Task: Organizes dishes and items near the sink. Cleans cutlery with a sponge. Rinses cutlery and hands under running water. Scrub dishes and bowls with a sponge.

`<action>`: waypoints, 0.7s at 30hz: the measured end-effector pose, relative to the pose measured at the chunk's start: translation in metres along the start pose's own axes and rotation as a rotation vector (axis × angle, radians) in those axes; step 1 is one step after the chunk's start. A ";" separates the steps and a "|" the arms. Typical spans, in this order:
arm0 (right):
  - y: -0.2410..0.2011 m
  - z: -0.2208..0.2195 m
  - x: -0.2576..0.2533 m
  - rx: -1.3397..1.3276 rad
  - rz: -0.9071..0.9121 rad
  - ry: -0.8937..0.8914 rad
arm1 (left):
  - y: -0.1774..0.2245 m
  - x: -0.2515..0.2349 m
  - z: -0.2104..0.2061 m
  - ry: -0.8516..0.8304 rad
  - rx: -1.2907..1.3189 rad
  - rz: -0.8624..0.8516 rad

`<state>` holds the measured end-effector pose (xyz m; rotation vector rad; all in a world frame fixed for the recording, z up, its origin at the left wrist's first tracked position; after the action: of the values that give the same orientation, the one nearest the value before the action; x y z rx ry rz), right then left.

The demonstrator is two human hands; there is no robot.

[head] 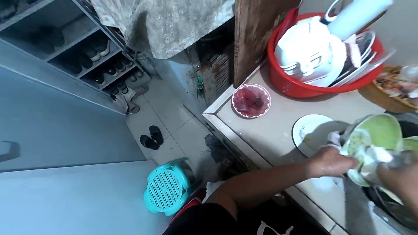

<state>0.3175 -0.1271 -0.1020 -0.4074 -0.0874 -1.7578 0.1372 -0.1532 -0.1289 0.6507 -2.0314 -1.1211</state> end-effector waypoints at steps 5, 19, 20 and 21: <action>-0.035 -0.009 0.041 -0.216 0.230 -0.004 | -0.014 -0.019 -0.004 0.010 0.178 0.001; 0.013 0.008 0.004 -0.239 0.005 0.220 | -0.004 -0.023 -0.021 -0.104 0.078 0.042; 0.009 0.008 0.001 -0.251 0.027 0.214 | -0.003 -0.024 -0.022 -0.124 0.050 0.056; -0.003 0.007 0.003 -0.270 0.091 0.194 | -0.001 -0.029 -0.021 -0.127 0.031 0.052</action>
<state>0.3159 -0.1270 -0.0944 -0.4263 0.3050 -1.7149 0.1717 -0.1434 -0.1320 0.5516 -2.1641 -1.1280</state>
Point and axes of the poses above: each hand's wrist, its own x-axis away from the middle knuckle, its own z-axis out of the back of the hand, y = z × x, the point moved 7 cm from there along -x, towards the middle knuckle, and after that the axes turned 11 degrees about -y, right-handed, at the moved point
